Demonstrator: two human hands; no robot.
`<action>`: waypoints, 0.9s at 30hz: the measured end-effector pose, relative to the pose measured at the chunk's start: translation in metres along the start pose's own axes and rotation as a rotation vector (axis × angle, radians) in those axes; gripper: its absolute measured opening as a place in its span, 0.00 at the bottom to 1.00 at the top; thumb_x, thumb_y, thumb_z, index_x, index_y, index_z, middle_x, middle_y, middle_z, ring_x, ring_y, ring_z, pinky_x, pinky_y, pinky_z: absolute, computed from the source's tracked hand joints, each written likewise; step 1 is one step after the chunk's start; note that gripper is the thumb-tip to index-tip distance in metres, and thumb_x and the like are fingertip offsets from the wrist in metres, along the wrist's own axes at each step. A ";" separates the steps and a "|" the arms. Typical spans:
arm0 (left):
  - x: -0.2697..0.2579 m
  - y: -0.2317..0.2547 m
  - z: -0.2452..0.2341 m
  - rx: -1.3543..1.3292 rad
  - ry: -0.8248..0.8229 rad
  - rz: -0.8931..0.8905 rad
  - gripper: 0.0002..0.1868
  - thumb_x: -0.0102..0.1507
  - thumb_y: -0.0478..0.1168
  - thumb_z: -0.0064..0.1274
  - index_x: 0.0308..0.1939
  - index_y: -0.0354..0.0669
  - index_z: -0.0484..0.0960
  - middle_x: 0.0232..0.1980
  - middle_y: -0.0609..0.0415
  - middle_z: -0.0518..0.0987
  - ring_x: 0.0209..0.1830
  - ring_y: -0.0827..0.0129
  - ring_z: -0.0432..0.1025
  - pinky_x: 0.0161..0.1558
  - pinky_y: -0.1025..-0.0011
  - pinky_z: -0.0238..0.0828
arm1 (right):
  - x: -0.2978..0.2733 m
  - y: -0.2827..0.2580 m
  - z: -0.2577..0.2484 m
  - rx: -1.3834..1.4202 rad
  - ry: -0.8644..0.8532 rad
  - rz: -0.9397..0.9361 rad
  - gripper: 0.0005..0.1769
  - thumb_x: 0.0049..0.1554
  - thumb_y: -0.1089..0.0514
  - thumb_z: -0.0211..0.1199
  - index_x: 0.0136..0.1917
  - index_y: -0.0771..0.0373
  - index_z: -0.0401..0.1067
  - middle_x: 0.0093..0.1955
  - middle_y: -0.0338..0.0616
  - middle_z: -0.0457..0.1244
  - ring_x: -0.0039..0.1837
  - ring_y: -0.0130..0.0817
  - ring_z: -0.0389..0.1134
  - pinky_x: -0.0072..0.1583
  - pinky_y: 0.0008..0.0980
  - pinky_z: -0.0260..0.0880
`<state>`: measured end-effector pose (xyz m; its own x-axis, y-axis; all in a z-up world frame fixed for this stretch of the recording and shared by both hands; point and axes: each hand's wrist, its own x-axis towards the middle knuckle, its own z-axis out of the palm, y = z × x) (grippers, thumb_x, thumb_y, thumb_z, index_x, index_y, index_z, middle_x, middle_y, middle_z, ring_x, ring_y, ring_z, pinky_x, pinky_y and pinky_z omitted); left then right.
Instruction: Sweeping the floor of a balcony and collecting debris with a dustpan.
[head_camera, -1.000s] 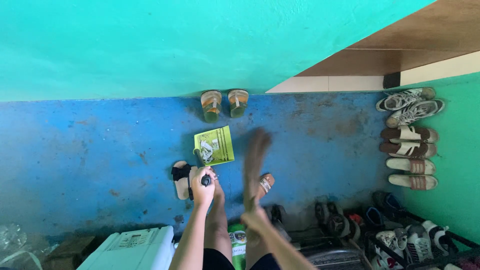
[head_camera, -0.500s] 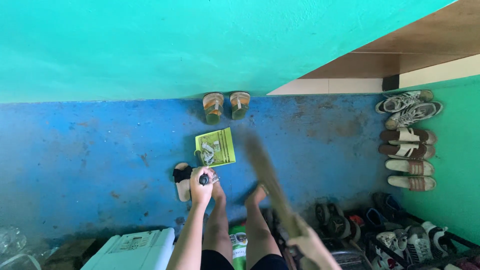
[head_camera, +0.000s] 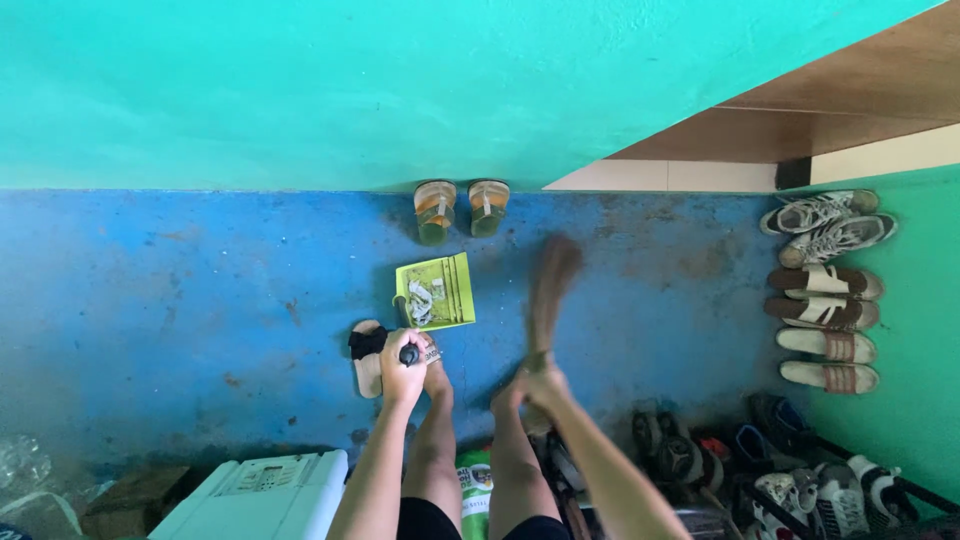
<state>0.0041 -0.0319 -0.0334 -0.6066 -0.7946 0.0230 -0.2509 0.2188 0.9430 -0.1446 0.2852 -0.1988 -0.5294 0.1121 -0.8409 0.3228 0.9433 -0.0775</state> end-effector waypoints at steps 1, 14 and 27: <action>0.001 0.003 -0.001 -0.003 -0.003 -0.004 0.13 0.49 0.19 0.51 0.29 0.38 0.70 0.34 0.47 0.78 0.42 0.54 0.77 0.51 0.62 0.75 | -0.018 -0.001 0.020 -0.002 0.002 0.005 0.31 0.43 0.57 0.75 0.60 0.67 0.73 0.51 0.51 0.70 0.49 0.41 0.72 0.49 0.41 0.75; 0.011 -0.003 0.008 -0.004 -0.005 -0.063 0.12 0.50 0.21 0.53 0.31 0.37 0.69 0.33 0.48 0.78 0.40 0.53 0.77 0.51 0.61 0.75 | -0.321 -0.062 -0.046 -0.228 -0.312 -0.235 0.56 0.48 0.60 0.60 0.84 0.58 0.37 0.49 0.62 0.69 0.50 0.53 0.73 0.51 0.43 0.71; 0.006 0.002 0.002 -0.064 -0.043 -0.122 0.12 0.50 0.19 0.51 0.29 0.37 0.69 0.33 0.48 0.78 0.37 0.56 0.77 0.44 0.64 0.74 | -0.116 0.145 -0.135 0.251 0.074 0.117 0.50 0.47 0.69 0.66 0.79 0.61 0.50 0.63 0.60 0.67 0.50 0.42 0.70 0.51 0.36 0.71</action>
<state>-0.0013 -0.0351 -0.0323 -0.6065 -0.7880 -0.1062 -0.2773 0.0845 0.9570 -0.1424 0.4513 -0.0402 -0.5303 0.2471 -0.8110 0.5642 0.8169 -0.1200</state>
